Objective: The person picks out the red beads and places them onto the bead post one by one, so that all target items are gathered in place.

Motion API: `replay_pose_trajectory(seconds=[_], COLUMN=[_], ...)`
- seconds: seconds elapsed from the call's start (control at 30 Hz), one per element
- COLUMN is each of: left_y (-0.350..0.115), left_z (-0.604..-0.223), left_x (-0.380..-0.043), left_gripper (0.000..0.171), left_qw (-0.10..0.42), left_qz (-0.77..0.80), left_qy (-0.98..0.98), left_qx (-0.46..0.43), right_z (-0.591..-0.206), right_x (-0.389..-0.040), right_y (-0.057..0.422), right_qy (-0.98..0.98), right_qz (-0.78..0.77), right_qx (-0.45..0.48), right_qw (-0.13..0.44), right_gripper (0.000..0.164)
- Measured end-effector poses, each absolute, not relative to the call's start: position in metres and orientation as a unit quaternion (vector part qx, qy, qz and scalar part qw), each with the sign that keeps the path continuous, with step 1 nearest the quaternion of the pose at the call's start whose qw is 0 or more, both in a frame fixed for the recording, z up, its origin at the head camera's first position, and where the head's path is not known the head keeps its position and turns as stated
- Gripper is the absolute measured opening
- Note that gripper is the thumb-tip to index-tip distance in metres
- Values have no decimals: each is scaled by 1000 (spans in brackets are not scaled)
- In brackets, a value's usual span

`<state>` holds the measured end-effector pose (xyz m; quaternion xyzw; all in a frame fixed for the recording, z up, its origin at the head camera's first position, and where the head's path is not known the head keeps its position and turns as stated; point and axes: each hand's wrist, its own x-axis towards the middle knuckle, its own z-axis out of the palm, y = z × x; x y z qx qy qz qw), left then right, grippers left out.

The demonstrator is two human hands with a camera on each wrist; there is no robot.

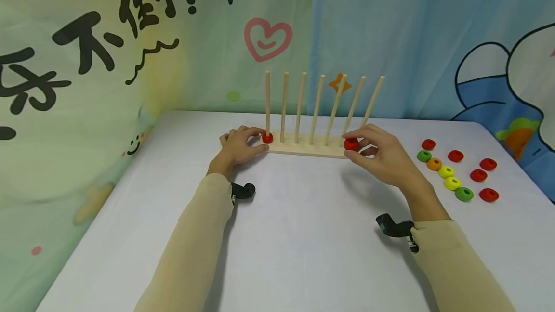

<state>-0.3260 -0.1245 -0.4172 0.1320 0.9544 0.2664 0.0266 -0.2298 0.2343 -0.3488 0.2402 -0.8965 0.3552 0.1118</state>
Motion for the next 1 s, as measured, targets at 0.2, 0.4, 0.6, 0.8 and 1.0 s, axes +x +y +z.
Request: replay_pose_trajectory(seconds=[0.2, 0.4, 0.6, 0.8, 1.0], left_y=[-124, -126, -127, -126, -127], left_z=[-419, -419, -420, -419, -420], left_x=[-328, -329, -328, -327, -328], left_gripper=[55, 56, 55, 55, 57], left_qw=[23, 21, 18, 16, 22], left_qz=[264, 260, 257, 254, 249], left_qy=[955, 957, 957, 958, 959], left_qx=[132, 129, 131, 130, 132], right_z=[-348, -348, -345, -341, -334], right_x=[-235, -239, -242, -247, -251], right_y=[223, 212, 202, 194, 180], right_qy=[-889, -883, -871, -864, -853], right_qz=[369, 379, 388, 389, 406], right_qx=[248, 258, 282, 294, 298], right_qw=[110, 102, 112, 124, 134], right_gripper=[33, 32, 30, 31, 34])
